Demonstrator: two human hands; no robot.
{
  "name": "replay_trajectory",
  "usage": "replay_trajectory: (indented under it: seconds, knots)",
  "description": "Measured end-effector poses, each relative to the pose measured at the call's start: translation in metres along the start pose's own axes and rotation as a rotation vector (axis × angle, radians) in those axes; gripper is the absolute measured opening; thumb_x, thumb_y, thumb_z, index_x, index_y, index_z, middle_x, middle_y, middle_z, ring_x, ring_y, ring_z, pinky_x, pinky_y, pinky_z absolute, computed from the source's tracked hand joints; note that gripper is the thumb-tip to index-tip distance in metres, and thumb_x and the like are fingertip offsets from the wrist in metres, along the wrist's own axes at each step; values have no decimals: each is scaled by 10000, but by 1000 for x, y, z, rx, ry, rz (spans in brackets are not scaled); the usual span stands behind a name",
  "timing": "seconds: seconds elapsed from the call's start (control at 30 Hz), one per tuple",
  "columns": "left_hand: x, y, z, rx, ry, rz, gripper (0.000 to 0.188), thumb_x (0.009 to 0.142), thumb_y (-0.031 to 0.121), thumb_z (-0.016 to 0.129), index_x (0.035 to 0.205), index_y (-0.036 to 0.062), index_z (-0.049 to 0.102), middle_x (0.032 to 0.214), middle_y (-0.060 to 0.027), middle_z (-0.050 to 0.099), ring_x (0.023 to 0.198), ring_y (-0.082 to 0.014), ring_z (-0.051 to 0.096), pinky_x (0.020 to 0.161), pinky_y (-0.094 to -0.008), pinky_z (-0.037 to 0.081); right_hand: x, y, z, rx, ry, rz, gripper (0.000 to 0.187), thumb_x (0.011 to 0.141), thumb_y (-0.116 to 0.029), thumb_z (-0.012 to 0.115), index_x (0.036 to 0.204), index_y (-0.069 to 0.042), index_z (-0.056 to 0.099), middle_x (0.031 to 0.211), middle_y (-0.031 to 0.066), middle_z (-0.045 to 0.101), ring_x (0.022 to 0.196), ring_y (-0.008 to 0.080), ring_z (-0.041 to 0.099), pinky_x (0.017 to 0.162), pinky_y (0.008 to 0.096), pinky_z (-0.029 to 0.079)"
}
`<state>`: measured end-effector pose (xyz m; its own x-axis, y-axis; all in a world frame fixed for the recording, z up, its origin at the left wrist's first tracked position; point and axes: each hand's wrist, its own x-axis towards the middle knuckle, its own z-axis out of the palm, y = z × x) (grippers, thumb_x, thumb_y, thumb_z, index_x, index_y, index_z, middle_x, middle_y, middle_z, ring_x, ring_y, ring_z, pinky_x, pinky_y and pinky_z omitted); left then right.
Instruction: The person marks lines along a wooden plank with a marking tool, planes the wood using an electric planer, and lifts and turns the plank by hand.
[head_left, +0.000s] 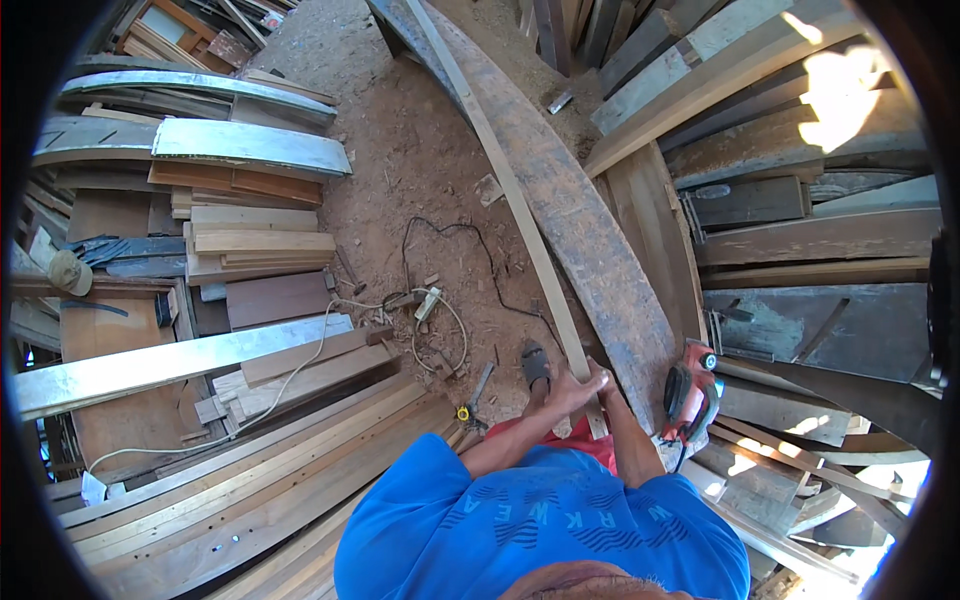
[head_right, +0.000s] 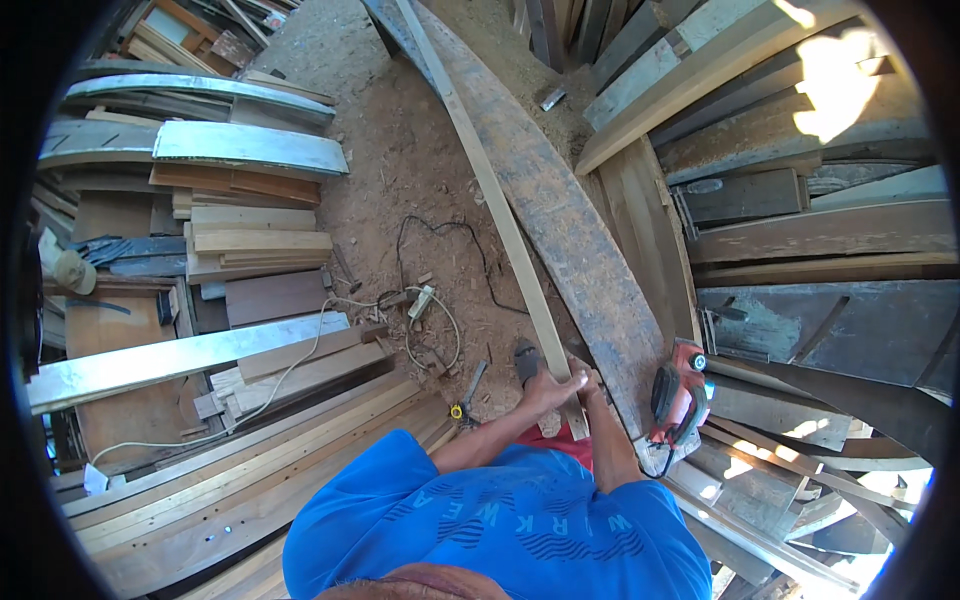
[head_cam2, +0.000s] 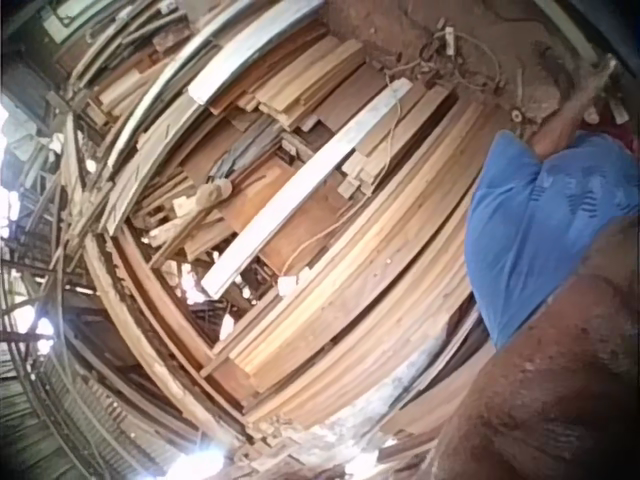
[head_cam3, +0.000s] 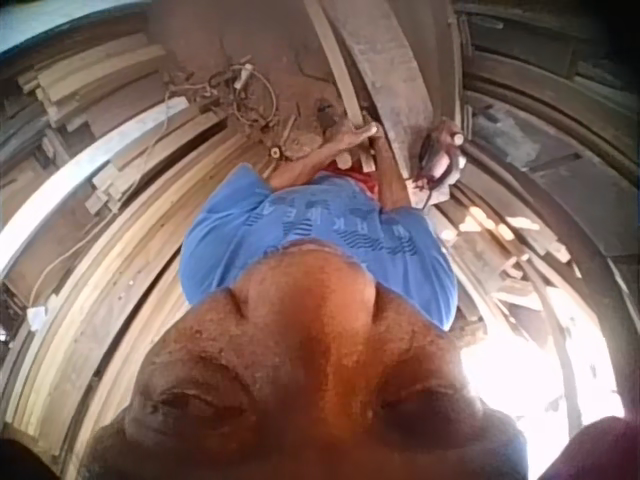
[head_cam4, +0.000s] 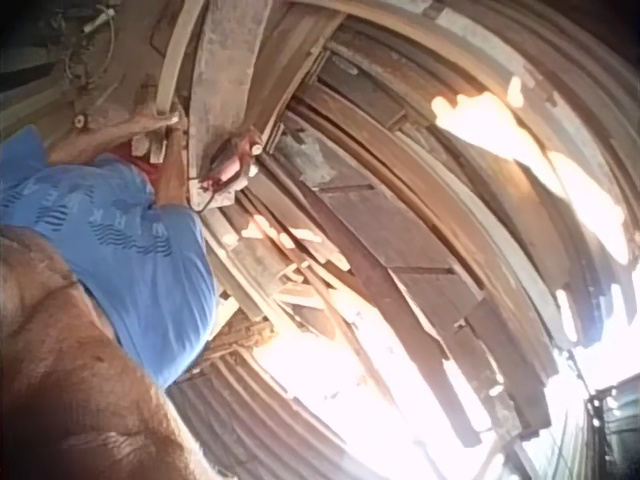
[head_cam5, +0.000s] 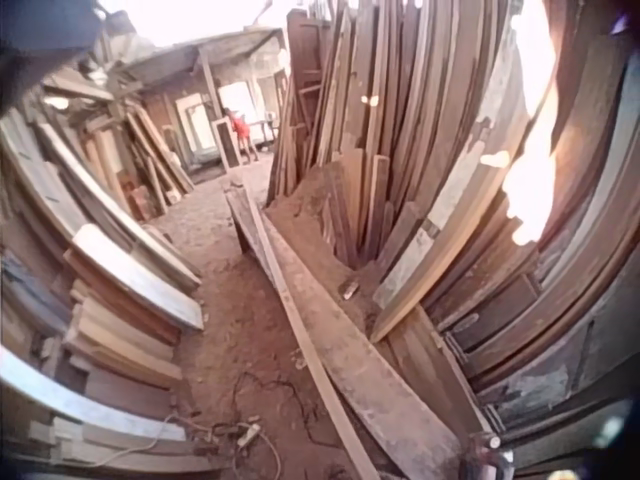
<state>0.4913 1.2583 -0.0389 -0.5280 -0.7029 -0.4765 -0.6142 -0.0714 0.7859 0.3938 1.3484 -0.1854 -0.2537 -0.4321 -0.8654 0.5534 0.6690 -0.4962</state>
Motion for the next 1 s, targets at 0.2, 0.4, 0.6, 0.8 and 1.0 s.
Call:
replay_trajectory:
  seconds: [0.2, 0.4, 0.6, 0.8, 1.0]
  knots:
    - [-7, -29, 15, 1, -120, -233, 584, 833, 442, 745, 1186, -12, 641, 1027, -224, 707, 1036, -344, 693, 879, -440, 545, -28, -7, 16, 78, 18, -49, 553, 1040, -511, 453, 1210, -49, 705, 1108, 118, 716, 957, 252, 676, 880, 412, 528]
    - [9, -63, 50, -337, -103, -280, 536, 853, 350, 724, 1206, -41, 624, 1112, -213, 698, 1037, -286, 690, 833, -392, 556, 14, 14, -2, -17, 70, 36, 683, 984, -591, 478, 1253, 10, 660, 1177, 181, 682, 1051, 285, 644, 934, 420, 495]
    - [11, 6, 54, -223, -188, -405, 740, 804, 388, 718, 1371, -21, 474, 1091, -201, 710, 1001, -332, 709, 863, -431, 570, 50, 36, -58, 90, -79, 97, 747, 975, -644, 444, 1271, 10, 651, 1209, 201, 666, 1102, 290, 618, 970, 432, 472]
    - [16, -28, 56, 238, 188, 330, 844, 836, 440, 748, 1443, 1, 360, 1306, -225, 564, 1144, -306, 619, 878, -426, 540, -51, -43, -42, -30, -188, -96, 680, 1021, -567, 401, 1350, -1, 585, 1295, 170, 616, 1220, 268, 539, 1026, 387, 433]
    - [-32, 88, -25, -891, -409, 167, 534, 910, 296, 690, 1320, 30, 473, 1180, -72, 580, 1102, -183, 574, 972, -347, 459, -216, -137, -24, -103, -235, -281, 620, 1067, -491, 357, 1428, -13, 519, 1381, 138, 565, 1338, 245, 461, 1082, 342, 393]
